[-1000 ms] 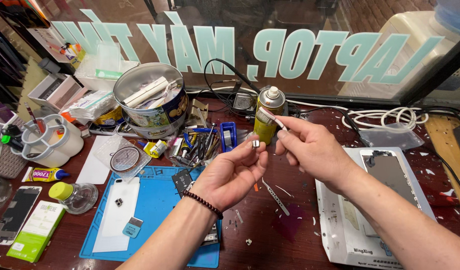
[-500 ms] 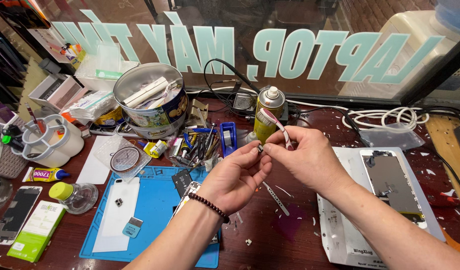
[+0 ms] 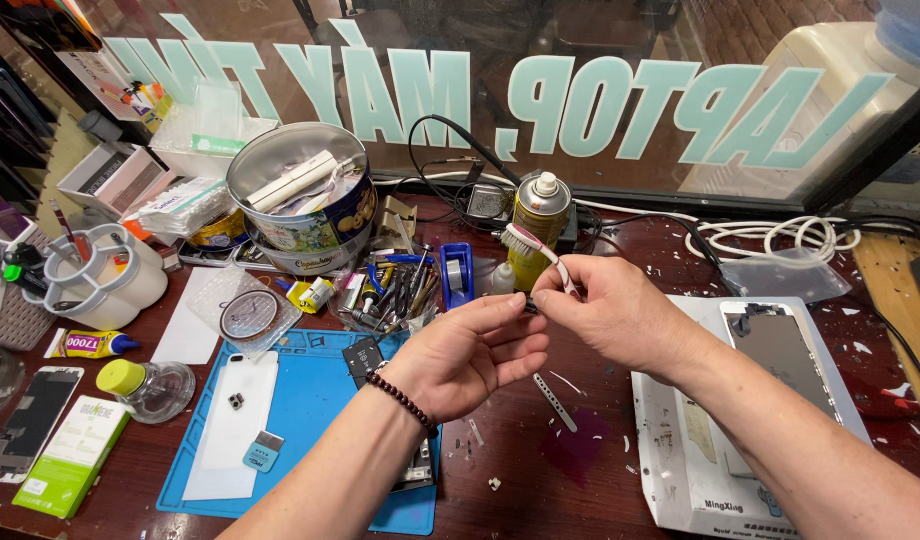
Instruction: The person disassembles a smartphone, removes the screen assembly, cleans internal components with a spray can and brush, and reattaches ribbon cables and a camera module. The work is performed on a cluttered workbench with various tools and parts visible.
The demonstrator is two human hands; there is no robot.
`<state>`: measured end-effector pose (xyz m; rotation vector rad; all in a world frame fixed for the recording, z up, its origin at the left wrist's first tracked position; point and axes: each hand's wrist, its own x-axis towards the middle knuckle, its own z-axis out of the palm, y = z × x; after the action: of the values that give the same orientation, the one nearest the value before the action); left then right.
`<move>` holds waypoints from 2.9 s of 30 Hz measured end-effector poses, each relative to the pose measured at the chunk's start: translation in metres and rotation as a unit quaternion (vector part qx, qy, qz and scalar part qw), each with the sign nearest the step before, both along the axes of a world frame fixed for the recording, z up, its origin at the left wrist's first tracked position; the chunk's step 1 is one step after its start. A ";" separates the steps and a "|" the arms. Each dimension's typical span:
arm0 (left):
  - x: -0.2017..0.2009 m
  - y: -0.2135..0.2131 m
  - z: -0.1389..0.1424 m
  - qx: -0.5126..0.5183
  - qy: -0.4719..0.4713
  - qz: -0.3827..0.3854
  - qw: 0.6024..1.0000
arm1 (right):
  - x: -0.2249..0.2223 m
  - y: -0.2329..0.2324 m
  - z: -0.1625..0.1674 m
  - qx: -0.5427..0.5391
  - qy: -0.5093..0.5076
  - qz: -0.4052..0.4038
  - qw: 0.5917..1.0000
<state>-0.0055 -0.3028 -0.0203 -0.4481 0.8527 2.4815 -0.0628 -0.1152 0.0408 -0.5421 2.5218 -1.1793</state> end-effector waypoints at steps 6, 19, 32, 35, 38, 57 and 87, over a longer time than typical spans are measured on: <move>-0.002 -0.005 -0.007 0.098 -0.044 0.007 0.994 | -0.009 0.001 -0.009 -0.060 -0.042 0.038 0.997; -0.008 -0.013 -0.007 0.187 0.008 0.086 0.978 | -0.097 -0.002 -0.027 0.169 0.272 -0.013 0.947; -0.005 -0.014 -0.011 0.250 0.030 0.096 0.963 | -0.075 -0.028 -0.008 0.281 0.249 -0.045 0.926; -0.006 -0.012 -0.012 0.247 0.024 0.099 0.964 | -0.075 -0.027 -0.010 0.273 0.257 -0.050 0.926; -0.005 -0.012 -0.012 0.258 0.015 0.100 0.961 | -0.077 -0.025 -0.014 0.283 0.241 -0.057 0.927; -0.014 -0.012 -0.033 0.269 0.007 0.159 0.950 | 0.018 -0.025 0.010 -0.077 0.067 0.094 0.990; -0.006 -0.019 -0.013 0.224 0.038 0.118 0.967 | -0.040 0.008 0.003 0.115 0.145 -0.101 0.978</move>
<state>-0.0120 -0.3215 -0.0334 -0.3075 0.2540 2.8168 -0.1027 -0.1072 0.0440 -0.4327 2.9734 -0.9059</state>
